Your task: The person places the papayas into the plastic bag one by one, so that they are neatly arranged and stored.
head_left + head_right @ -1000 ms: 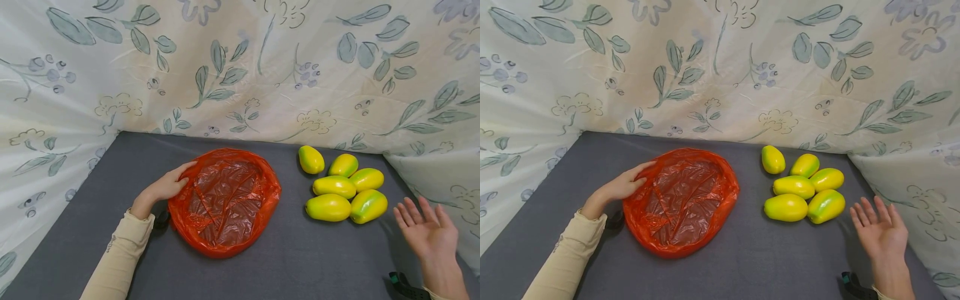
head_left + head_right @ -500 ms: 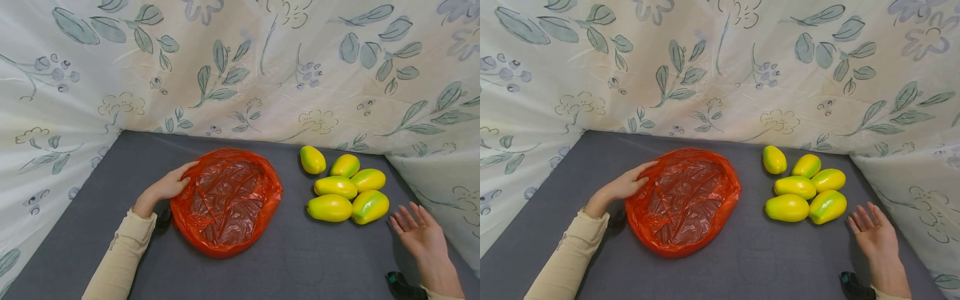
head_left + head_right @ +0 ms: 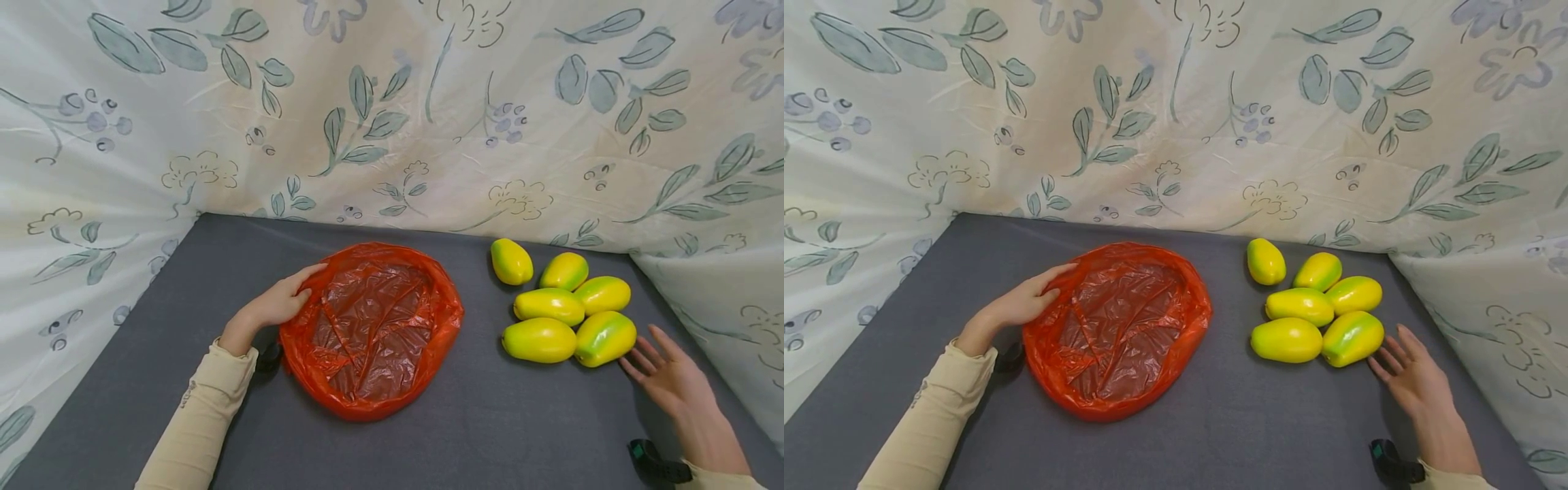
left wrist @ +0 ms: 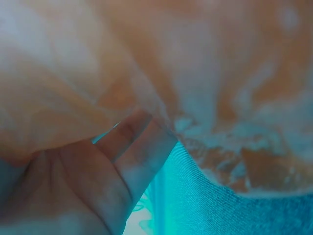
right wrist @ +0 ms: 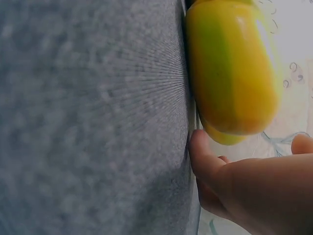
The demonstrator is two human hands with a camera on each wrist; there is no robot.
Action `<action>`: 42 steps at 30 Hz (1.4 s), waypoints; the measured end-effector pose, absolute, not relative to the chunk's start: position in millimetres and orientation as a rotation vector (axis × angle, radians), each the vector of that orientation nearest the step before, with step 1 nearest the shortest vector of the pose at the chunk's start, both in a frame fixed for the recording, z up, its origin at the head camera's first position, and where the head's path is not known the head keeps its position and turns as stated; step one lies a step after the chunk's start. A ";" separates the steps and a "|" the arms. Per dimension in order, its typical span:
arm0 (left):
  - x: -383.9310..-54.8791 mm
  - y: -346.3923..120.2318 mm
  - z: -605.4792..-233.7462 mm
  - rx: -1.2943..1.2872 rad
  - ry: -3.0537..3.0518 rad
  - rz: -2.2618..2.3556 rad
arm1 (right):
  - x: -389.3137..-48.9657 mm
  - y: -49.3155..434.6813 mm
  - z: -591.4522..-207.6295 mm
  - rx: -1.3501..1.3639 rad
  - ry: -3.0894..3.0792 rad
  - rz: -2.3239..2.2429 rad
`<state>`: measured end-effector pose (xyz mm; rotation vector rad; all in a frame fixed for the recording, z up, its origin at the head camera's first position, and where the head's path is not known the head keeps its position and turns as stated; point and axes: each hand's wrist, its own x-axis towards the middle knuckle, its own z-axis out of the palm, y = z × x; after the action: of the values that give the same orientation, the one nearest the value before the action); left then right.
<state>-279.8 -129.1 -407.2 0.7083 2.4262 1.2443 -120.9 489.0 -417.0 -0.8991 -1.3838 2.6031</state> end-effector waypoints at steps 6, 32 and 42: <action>-279.3 -129.1 -406.7 0.725 2.471 1.184 | -130.3 478.1 -415.0 -0.976 -1.610 2.456; -279.1 -131.0 -408.8 0.810 2.544 1.123 | -136.8 471.0 -410.6 -0.888 -2.193 2.214; -279.8 -132.0 -407.9 0.798 2.536 1.120 | -137.9 485.9 -422.4 -1.019 -2.043 2.163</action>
<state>-279.8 -132.0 -407.9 0.7976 2.5360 1.1200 -137.9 485.9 -422.4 -1.0185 -2.0432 2.1627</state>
